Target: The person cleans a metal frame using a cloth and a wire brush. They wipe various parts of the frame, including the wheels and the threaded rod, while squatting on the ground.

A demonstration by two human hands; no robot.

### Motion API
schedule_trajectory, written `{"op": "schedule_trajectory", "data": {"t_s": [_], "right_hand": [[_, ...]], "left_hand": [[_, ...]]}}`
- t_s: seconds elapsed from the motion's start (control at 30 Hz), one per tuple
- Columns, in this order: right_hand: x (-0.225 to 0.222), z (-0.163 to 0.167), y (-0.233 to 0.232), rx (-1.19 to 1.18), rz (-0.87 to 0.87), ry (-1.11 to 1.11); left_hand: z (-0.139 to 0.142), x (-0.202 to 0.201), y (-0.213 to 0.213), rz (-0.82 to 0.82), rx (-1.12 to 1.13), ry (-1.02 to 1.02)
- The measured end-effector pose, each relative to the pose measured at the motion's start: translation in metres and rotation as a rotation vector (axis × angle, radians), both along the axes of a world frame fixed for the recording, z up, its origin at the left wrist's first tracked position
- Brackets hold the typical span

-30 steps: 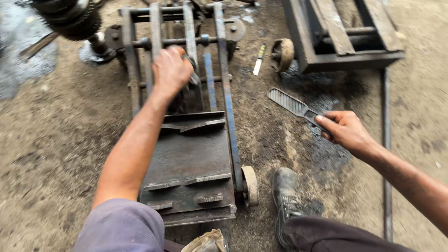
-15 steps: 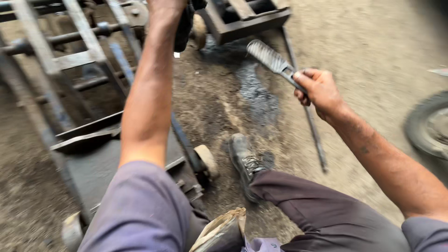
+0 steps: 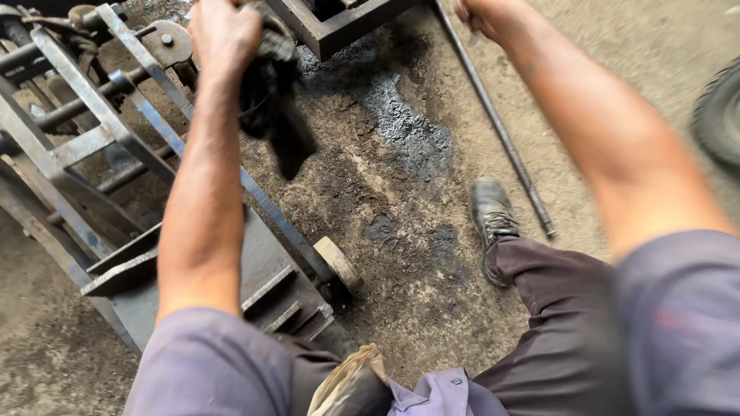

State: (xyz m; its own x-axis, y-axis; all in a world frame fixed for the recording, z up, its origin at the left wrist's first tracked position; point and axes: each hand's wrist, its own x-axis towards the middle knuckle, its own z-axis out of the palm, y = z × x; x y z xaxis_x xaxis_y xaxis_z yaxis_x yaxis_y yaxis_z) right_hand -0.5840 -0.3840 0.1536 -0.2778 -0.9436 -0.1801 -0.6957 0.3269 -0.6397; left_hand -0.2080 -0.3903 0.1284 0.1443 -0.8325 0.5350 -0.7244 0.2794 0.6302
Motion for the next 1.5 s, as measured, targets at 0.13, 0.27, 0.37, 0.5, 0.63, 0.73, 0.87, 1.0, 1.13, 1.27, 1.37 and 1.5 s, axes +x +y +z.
{"op": "schedule_trajectory", "data": {"t_s": [0.13, 0.27, 0.37, 0.5, 0.63, 0.73, 0.87, 1.0, 1.13, 1.27, 1.37, 1.5], "right_hand": [[0.012, -0.031, -0.030, -0.029, -0.138, -0.079], [0.001, -0.048, -0.047, -0.064, -0.235, -0.240], [-0.016, -0.052, -0.066, -0.087, -0.261, -0.340], [-0.030, -0.068, -0.100, -0.073, -0.042, -0.321], [-0.023, -0.102, -0.130, -0.114, 0.261, -0.194], [-0.014, -0.118, -0.158, -0.070, 0.298, -0.074], [-0.013, -0.111, -0.209, -0.134, 0.019, -0.059], [-0.011, -0.111, -0.229, -0.283, -0.069, -0.129], [0.022, -0.115, -0.220, -0.235, 0.121, -0.104], [0.042, -0.106, -0.224, -0.156, 0.353, -0.241], [0.034, -0.094, -0.227, -0.178, 0.255, -0.340], [0.000, -0.080, -0.226, -0.261, 0.162, -0.436]], "left_hand": [[-0.003, -0.006, 0.003, -0.016, 0.451, 0.000], [-0.016, -0.024, -0.008, -0.008, 0.506, -0.054], [-0.027, -0.030, -0.022, 0.040, 0.456, -0.083], [-0.035, -0.032, -0.038, 0.070, 0.459, -0.111], [-0.031, -0.036, -0.046, 0.092, 0.439, -0.220], [-0.022, -0.041, -0.045, 0.122, 0.395, -0.270], [-0.003, -0.049, -0.032, 0.253, 0.449, -0.341], [0.027, -0.056, -0.016, 0.387, 0.499, -0.404], [0.043, -0.070, -0.008, 0.415, 0.440, -0.409], [0.041, -0.094, -0.022, 0.347, 0.292, -0.382], [0.050, -0.113, -0.053, 0.343, 0.303, -0.458], [0.072, -0.153, -0.108, 0.268, 0.216, -0.489]]}}
